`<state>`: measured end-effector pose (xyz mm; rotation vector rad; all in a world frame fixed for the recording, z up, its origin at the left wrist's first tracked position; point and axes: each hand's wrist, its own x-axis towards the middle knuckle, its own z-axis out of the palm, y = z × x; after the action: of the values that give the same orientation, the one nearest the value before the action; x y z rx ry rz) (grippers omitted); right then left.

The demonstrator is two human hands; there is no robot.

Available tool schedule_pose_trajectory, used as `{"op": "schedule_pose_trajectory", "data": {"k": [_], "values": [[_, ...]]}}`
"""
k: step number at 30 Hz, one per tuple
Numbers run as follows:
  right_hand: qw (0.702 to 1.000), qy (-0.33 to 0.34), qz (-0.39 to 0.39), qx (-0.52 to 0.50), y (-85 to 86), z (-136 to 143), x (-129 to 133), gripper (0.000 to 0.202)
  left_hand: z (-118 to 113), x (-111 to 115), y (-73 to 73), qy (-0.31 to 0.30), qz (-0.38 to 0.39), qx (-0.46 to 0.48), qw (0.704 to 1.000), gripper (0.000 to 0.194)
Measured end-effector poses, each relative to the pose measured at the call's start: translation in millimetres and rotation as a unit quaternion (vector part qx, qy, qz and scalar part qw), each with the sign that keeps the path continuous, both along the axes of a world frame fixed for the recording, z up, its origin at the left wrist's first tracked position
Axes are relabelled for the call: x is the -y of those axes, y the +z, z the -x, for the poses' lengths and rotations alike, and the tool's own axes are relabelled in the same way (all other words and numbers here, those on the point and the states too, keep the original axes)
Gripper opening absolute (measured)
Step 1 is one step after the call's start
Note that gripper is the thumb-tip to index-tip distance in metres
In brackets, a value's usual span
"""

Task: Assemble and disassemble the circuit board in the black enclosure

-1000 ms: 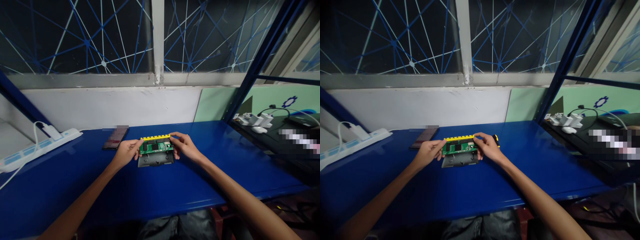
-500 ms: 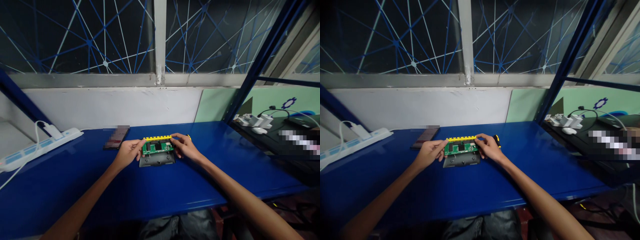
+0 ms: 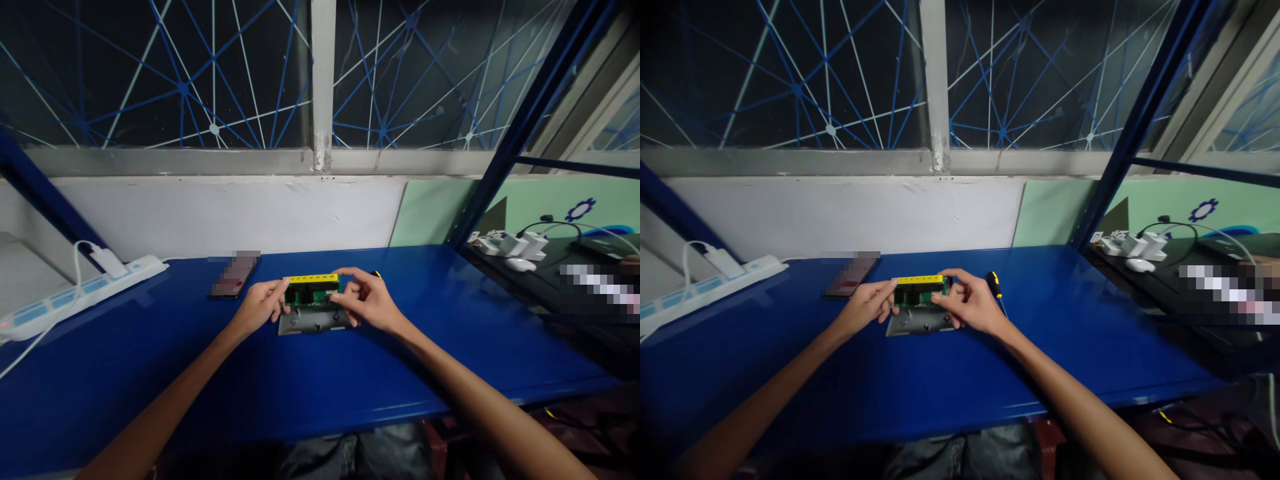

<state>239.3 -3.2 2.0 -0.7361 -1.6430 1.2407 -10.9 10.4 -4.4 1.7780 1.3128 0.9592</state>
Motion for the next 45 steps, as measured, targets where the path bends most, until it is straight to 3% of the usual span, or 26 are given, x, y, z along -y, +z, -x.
{"op": "schedule_pose_trajectory", "data": {"k": [8,13,17,24,28,33,37,45], "values": [[0.993,-0.035,-0.076,0.085,0.9,-10.9,-8.1,0.045,4.3,-1.4,7.4,0.055,0.043,0.094,0.993,0.053],[0.968,-0.068,-0.140,0.199,-0.4,-16.5,-12.3,0.037,4.9,1.8,13.7,0.059,0.026,0.061,0.996,0.053],[0.961,-0.089,-0.143,0.217,0.8,-14.9,-9.7,0.034,6.4,3.2,15.1,0.026,0.012,0.022,0.999,0.050],[0.967,-0.065,-0.098,0.226,7.6,-19.1,-11.9,0.037,11.1,7.0,24.6,-0.042,-0.009,-0.046,0.998,0.040],[0.961,-0.040,-0.123,0.245,8.4,-28.5,-17.6,0.041,16.9,7.3,28.8,-0.091,-0.043,-0.123,0.987,0.052],[0.926,-0.012,-0.194,0.324,10.1,-33.4,-19.0,0.055,18.8,7.8,26.2,-0.132,-0.127,-0.242,0.953,0.061],[0.896,0.005,-0.226,0.383,11.5,-31.5,-16.8,0.055,17.7,8.8,22.9,-0.157,-0.125,-0.294,0.935,0.062],[0.870,0.022,-0.233,0.433,5.5,-31.5,-14.8,0.058,16.8,9.2,12.4,-0.190,-0.103,-0.306,0.927,0.064]]}}
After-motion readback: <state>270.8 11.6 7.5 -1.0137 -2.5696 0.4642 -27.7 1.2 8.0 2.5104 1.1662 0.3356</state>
